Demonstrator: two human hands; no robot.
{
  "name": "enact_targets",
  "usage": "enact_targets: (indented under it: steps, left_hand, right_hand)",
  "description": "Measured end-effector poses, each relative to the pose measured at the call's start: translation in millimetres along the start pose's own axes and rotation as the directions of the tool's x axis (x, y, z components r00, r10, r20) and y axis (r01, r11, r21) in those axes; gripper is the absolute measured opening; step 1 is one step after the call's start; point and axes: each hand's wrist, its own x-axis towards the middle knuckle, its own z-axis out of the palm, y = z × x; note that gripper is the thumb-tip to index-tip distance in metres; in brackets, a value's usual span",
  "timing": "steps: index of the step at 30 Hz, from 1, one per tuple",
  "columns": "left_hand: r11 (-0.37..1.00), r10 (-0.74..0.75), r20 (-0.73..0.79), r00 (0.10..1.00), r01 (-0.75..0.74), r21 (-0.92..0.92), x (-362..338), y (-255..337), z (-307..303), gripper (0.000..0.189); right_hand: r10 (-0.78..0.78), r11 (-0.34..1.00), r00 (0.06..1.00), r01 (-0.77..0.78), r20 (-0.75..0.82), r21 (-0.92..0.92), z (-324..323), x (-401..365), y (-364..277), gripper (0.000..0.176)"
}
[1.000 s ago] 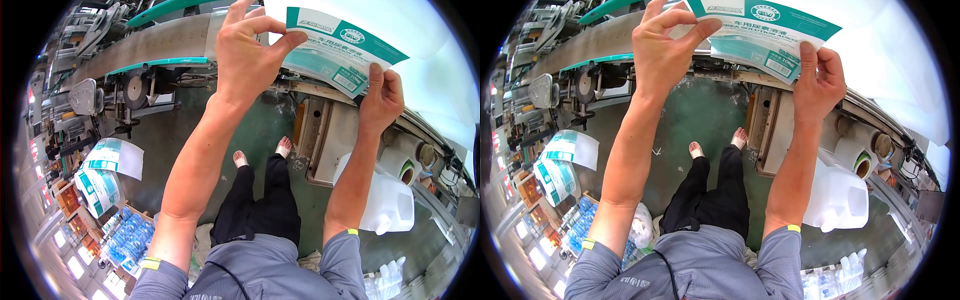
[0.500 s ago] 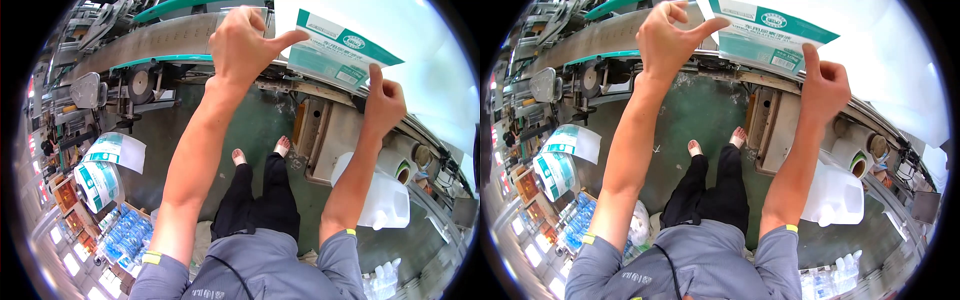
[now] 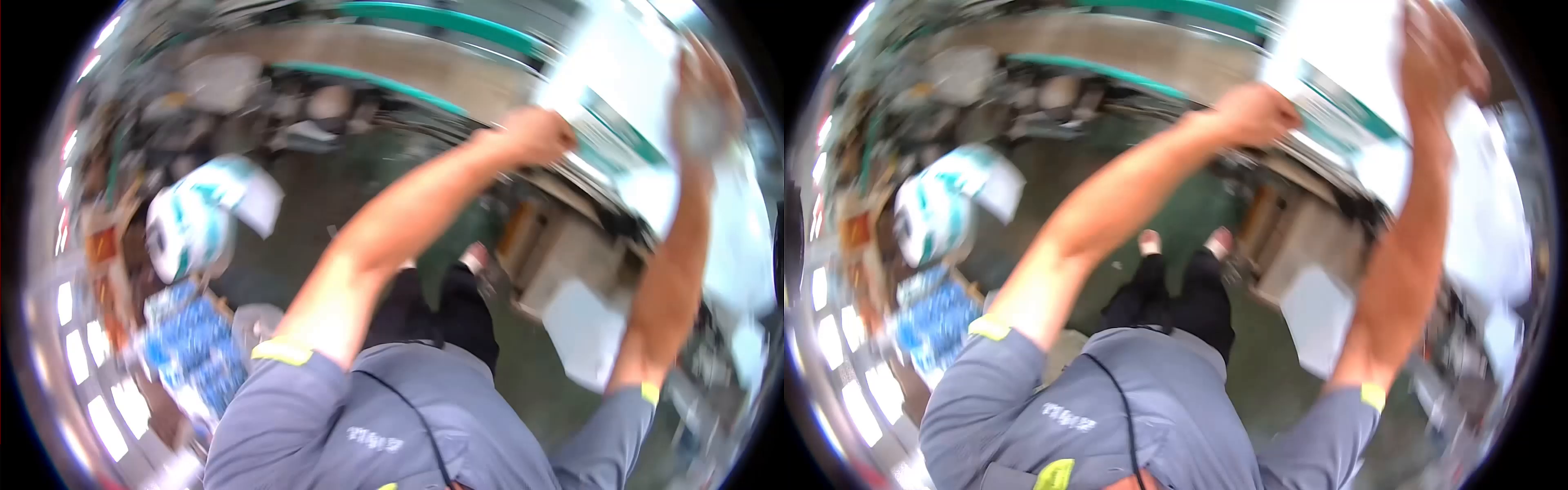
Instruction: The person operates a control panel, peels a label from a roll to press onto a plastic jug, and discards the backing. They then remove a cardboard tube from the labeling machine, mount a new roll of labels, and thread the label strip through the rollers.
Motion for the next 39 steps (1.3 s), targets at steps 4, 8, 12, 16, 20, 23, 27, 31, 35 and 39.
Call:
enact_targets:
  steps: [4, 8, 12, 16, 20, 23, 27, 31, 35, 39]
  left_hand:
    - [0.991, 0.032, -0.607, 0.794, 0.054, 0.122, -63, -82, -24, 0.033]
    - [0.997, 0.031, -0.751, 0.659, -0.078, -0.027, -234, -80, -51, 0.019]
    - [0.965, -0.126, -0.937, 0.325, 0.259, -0.040, -419, -101, -76, 0.033]
    - [0.868, -0.121, -0.944, -0.308, 0.427, -0.251, -568, -167, -116, 0.050]
    - [0.804, 0.077, -0.894, -0.442, 0.557, -0.206, -646, -245, -180, 0.079]
    - [0.741, 0.051, -0.902, -0.429, 0.621, -0.254, -674, -280, -221, 0.100]
    - [0.751, -0.097, -0.926, -0.365, 0.583, -0.309, -686, -304, -235, 0.111]
    - [0.811, -0.166, -0.917, -0.362, 0.479, -0.336, -693, -315, -231, 0.105]
    - [0.803, -0.252, -0.915, -0.315, 0.460, -0.379, -702, -314, -231, 0.090]
    - [0.762, -0.303, -0.935, -0.186, 0.542, -0.355, -719, -307, -238, 0.082]
  right_hand:
    - [-0.073, 0.981, 0.996, 0.082, -0.057, 0.175, 25, -8, 12, 0.043]
    - [-0.049, 0.984, 0.986, 0.076, -0.161, 0.162, 5, -14, 14, 0.038]
    - [-0.043, 0.954, 0.958, 0.124, -0.282, 0.275, -39, -9, 4, 0.036]
    - [0.269, 0.655, 0.952, -0.071, -0.144, 0.752, -113, 10, -165, 0.031]
    - [-0.259, -0.080, 0.959, -0.138, 0.113, 0.987, -262, 59, -467, 0.040]
    - [-0.716, -0.126, 0.698, -0.114, -0.011, 0.985, -429, 103, -652, 0.060]
    - [-0.850, -0.206, 0.357, 0.451, -0.387, 0.868, -499, 116, -821, 0.088]
    - [-0.937, -0.290, 0.053, 0.439, -0.347, 0.850, -518, 132, -867, 0.075]
    - [-0.908, -0.200, 0.277, 0.371, -0.313, 0.907, -547, 176, -837, 0.083]
    - [-0.814, -0.106, 0.556, 0.140, -0.167, 0.984, -495, 219, -800, 0.091]
